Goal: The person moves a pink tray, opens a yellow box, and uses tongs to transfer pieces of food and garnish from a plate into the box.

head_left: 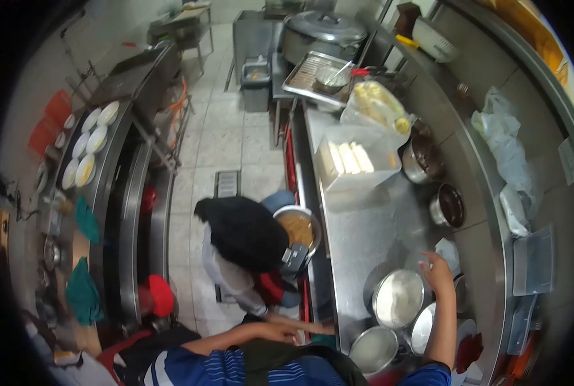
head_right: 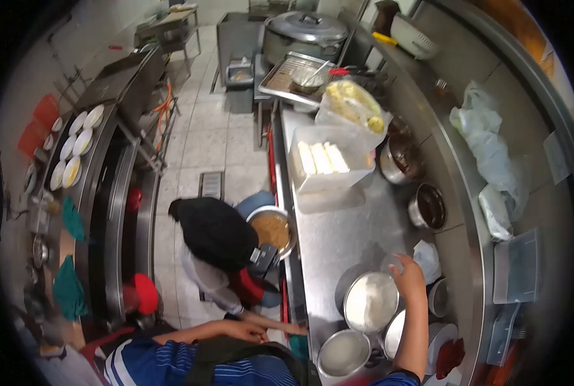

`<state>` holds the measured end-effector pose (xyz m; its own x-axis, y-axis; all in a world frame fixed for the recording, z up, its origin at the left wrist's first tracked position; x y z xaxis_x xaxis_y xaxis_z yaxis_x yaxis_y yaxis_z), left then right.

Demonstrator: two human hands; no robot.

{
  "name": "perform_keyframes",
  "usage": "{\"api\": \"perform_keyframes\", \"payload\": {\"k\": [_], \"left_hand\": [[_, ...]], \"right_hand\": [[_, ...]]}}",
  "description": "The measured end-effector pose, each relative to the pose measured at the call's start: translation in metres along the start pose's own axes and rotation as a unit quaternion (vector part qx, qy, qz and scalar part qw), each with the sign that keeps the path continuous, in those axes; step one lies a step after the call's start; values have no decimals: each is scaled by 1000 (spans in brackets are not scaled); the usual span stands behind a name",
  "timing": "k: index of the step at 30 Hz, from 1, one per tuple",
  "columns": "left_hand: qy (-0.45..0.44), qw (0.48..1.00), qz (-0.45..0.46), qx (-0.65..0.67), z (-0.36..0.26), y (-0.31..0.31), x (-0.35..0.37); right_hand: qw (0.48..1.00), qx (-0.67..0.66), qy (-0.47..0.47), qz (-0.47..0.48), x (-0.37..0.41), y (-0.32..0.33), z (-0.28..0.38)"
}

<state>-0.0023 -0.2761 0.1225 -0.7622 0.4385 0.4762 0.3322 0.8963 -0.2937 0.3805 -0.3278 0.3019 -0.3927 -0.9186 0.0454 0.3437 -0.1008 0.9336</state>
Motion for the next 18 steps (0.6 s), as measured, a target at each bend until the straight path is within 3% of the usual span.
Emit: {"api": "perform_keyframes", "payload": {"k": [1, 3, 5, 6, 7, 11, 13, 15, 17, 18], "left_hand": [[-4, 997, -39, -66, -6, -8, -2], [-50, 994, -92, 31, -19, -24, 4], [-25, 982, -185, 38, -30, -37, 21], [-23, 980, -177, 85, -16, -45, 23], [-26, 976, -172, 127, -1, -47, 30], [73, 926, -344, 136, 6, -47, 118], [127, 867, -481, 8, 24, -33, 158], [224, 793, -567, -11, 27, -21, 208], [307, 696, -649, 12, 36, -8, 253], [313, 653, -690, -6, 36, -2, 276]], "right_hand": [[998, -16, 51, 36, 7, 8, 45], [964, -116, 221, 90, 27, 15, 110], [932, -190, 259, 169, 50, 18, 144], [922, -215, 250, 204, 59, 20, 159], [922, -216, 245, 208, 68, 23, 172], [921, -132, 340, 139, 96, 39, 210], [920, -86, 368, 108, 109, 59, 229], [924, -139, 320, 158, 123, 72, 254], [903, -136, 374, 160, 127, 78, 268], [891, -139, 379, 207, 124, 81, 277]]}}
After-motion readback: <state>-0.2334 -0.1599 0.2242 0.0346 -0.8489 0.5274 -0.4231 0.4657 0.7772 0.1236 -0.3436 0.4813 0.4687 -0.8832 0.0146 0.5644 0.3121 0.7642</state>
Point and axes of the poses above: each hand's wrist, its own x-axis away from the middle knuckle, its own y-axis out of the back of the hand, z = x × y, the point moved 4 cm from there along -x, towards the middle knuckle, and after that the axes turned 15 degrees about y, right-handed, at the moved point
